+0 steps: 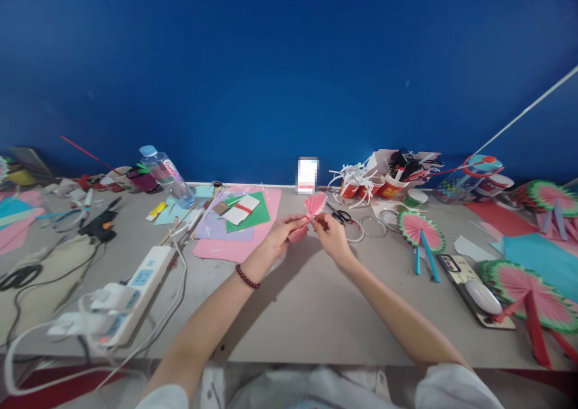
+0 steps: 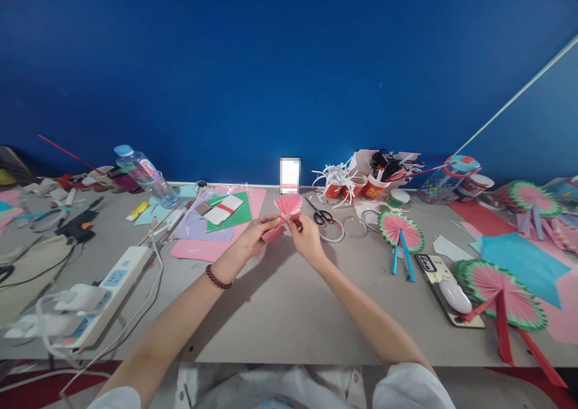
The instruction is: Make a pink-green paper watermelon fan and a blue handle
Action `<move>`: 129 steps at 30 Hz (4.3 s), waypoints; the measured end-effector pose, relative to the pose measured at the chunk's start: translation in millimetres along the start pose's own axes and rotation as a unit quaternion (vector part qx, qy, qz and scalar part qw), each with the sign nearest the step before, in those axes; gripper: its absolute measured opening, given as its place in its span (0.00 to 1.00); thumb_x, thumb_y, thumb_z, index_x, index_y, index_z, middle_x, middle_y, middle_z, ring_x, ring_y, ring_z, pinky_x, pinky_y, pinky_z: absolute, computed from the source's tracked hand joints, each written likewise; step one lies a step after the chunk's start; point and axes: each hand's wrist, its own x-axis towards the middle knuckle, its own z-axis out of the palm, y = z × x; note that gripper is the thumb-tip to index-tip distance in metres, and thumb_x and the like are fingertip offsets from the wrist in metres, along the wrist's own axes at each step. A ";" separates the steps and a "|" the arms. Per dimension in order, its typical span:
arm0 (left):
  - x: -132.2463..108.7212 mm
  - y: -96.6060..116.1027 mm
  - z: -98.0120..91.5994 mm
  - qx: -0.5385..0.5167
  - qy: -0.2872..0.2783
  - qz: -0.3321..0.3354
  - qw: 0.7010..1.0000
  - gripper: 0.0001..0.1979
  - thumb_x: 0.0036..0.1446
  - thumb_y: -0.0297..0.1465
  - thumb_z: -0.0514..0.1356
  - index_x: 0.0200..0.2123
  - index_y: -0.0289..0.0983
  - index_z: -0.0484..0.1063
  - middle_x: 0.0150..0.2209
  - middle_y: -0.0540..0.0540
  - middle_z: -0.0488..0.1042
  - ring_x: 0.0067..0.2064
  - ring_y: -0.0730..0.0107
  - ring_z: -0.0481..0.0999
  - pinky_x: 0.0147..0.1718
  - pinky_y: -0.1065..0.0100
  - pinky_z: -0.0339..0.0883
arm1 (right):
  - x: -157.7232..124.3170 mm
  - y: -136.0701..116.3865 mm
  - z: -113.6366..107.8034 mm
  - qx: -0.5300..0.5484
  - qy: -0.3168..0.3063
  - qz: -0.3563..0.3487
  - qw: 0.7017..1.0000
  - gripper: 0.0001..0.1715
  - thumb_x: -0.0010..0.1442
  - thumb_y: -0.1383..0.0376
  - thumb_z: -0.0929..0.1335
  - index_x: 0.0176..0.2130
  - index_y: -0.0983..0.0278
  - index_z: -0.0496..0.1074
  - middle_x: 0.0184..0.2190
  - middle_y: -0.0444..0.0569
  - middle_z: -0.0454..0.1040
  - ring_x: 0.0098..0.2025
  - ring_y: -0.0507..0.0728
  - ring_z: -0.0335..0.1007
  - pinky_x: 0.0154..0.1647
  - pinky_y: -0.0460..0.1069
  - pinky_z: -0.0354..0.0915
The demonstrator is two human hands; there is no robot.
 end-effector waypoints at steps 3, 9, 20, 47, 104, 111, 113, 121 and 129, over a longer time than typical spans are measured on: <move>-0.2 -1.0 1.2 -0.005 0.004 -0.007 1.000 0.11 0.37 0.29 0.72 0.28 0.35 0.78 0.30 0.45 0.78 0.34 0.68 0.75 0.38 0.66 0.65 | -0.6 0.6 2.8 0.073 -0.006 0.051 0.996 0.15 0.57 0.54 0.65 0.31 0.63 0.68 0.27 0.47 0.73 0.27 0.54 0.68 0.31 0.48 0.64; 2.8 -10.0 4.6 -0.001 0.002 0.001 1.000 0.12 0.36 0.30 0.72 0.27 0.34 0.78 0.28 0.46 0.78 0.31 0.68 0.75 0.36 0.66 0.65 | -2.8 2.4 10.2 0.222 0.020 0.176 0.959 0.18 0.47 0.52 0.70 0.30 0.64 0.70 0.24 0.45 0.72 0.23 0.51 0.67 0.26 0.47 0.62; 4.9 -27.2 9.3 0.145 0.097 0.120 0.977 0.12 0.38 0.36 0.70 0.27 0.35 0.78 0.22 0.49 0.73 0.23 0.75 0.64 0.25 0.70 0.58 | -6.6 4.4 18.1 0.302 0.060 0.209 0.928 0.16 0.44 0.55 0.71 0.28 0.64 0.71 0.23 0.44 0.73 0.20 0.50 0.67 0.21 0.45 0.59; 10.3 -22.4 1.6 0.161 0.078 0.155 0.972 0.09 0.43 0.37 0.67 0.28 0.37 0.79 0.29 0.46 0.77 0.34 0.66 0.71 0.37 0.67 0.62 | 4.1 12.0 1.5 0.040 0.031 0.043 0.998 0.12 0.54 0.57 0.66 0.28 0.63 0.71 0.28 0.47 0.72 0.29 0.54 0.64 0.33 0.49 0.61; 24.0 -11.2 -29.4 0.200 -0.009 -0.018 0.980 0.07 0.45 0.32 0.60 0.22 0.34 0.72 0.23 0.46 0.72 0.26 0.69 0.71 0.26 0.69 0.63 | 5.4 18.2 2.3 0.109 -0.048 0.076 0.990 0.12 0.51 0.58 0.69 0.29 0.65 0.73 0.26 0.47 0.74 0.25 0.52 0.66 0.27 0.47 0.62; 6.9 4.8 -21.6 0.317 0.159 0.247 0.902 0.12 0.50 0.28 0.53 0.16 0.37 0.62 0.18 0.52 0.63 0.25 0.74 0.65 0.27 0.72 0.60 | 2.8 38.1 10.8 0.020 -0.023 0.092 0.995 0.11 0.49 0.58 0.70 0.26 0.65 0.73 0.18 0.44 0.71 0.21 0.52 0.65 0.23 0.45 0.58; 1.0 -0.8 -14.4 0.389 0.125 0.319 0.855 0.09 0.51 0.29 0.54 0.20 0.37 0.65 0.22 0.51 0.68 0.27 0.73 0.68 0.29 0.72 0.63 | 2.1 40.7 13.6 0.033 -0.028 0.106 0.993 0.11 0.48 0.58 0.70 0.25 0.65 0.72 0.17 0.44 0.70 0.20 0.52 0.64 0.22 0.45 0.58; 13.0 -42.9 -13.3 0.403 0.042 0.219 0.888 0.07 0.47 0.29 0.63 0.29 0.37 0.68 0.29 0.48 0.75 0.31 0.68 0.76 0.35 0.66 0.71 | 1.9 44.1 16.9 0.185 -0.111 0.257 0.942 0.14 0.47 0.56 0.70 0.25 0.66 0.72 0.14 0.41 0.66 0.13 0.48 0.59 0.13 0.43 0.55; 19.2 -47.2 -20.9 0.385 0.038 0.168 0.907 0.06 0.47 0.32 0.65 0.29 0.36 0.75 0.30 0.45 0.79 0.32 0.62 0.78 0.35 0.64 0.72 | 1.1 43.6 16.7 0.194 -0.126 0.270 0.934 0.16 0.45 0.55 0.72 0.24 0.67 0.72 0.13 0.38 0.63 0.13 0.45 0.55 0.12 0.41 0.51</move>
